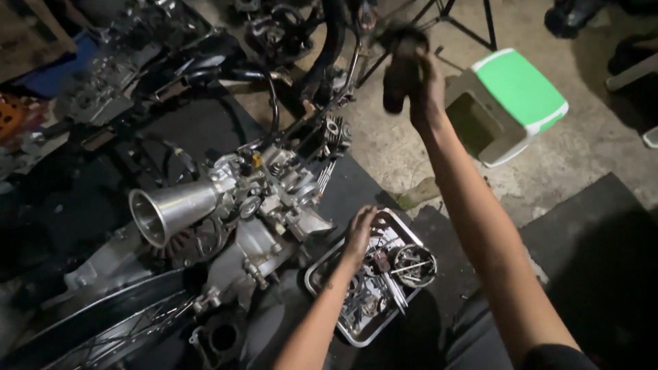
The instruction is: Cleaning and organizing motorcycle engine parts into a tray
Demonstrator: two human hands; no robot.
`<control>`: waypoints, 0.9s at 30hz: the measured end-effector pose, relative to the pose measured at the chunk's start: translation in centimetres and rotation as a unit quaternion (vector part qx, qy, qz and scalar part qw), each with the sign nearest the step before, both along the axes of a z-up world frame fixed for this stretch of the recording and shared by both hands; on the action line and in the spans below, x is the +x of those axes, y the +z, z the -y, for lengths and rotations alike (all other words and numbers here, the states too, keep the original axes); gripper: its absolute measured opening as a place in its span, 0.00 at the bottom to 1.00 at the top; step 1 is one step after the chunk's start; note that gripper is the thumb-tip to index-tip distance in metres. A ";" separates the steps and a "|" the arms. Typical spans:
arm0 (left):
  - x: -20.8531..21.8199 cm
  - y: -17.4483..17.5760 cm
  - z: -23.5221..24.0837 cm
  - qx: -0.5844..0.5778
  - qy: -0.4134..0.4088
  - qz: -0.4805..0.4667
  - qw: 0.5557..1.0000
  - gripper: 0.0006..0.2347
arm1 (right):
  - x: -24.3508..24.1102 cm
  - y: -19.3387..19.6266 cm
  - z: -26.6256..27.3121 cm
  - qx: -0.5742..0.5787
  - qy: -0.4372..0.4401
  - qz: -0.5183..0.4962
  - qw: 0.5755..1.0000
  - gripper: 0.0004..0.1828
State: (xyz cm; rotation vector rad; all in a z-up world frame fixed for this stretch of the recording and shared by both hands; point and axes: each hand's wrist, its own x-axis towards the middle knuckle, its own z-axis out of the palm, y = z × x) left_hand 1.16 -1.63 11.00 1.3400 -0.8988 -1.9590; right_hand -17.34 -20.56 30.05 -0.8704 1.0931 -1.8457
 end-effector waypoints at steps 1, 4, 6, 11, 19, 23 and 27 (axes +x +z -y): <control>-0.1 0.4 0.1 -0.040 0.001 -0.053 0.998 0.32 | 1.5 1.7 -3.0 0.025 0.107 -0.003 0.994 0.18; -0.3 2.6 0.4 -0.082 0.017 -0.106 0.991 0.33 | -1.6 -7.8 -5.2 0.185 0.081 -0.179 0.963 0.25; -0.7 1.9 0.9 -0.087 0.036 -0.105 0.990 0.34 | -2.8 -10.6 -7.6 0.310 -0.051 -0.343 0.885 0.29; -2.8 -5.7 1.1 -0.143 0.079 0.040 0.986 0.19 | -0.7 -5.6 -16.8 0.238 0.005 -0.466 0.852 0.17; -5.2 -2.2 1.0 -0.184 0.016 0.131 0.974 0.09 | 4.5 1.1 -22.7 0.166 0.010 -0.458 0.873 0.16; -4.9 -0.3 -0.6 -0.182 -0.013 0.073 0.981 0.15 | 6.1 -0.4 -26.3 0.068 0.168 -0.509 0.842 0.11; -4.6 3.6 -1.0 -0.208 -0.004 -0.001 0.978 0.19 | 5.7 -3.1 -26.8 0.042 -0.058 -0.503 0.861 0.14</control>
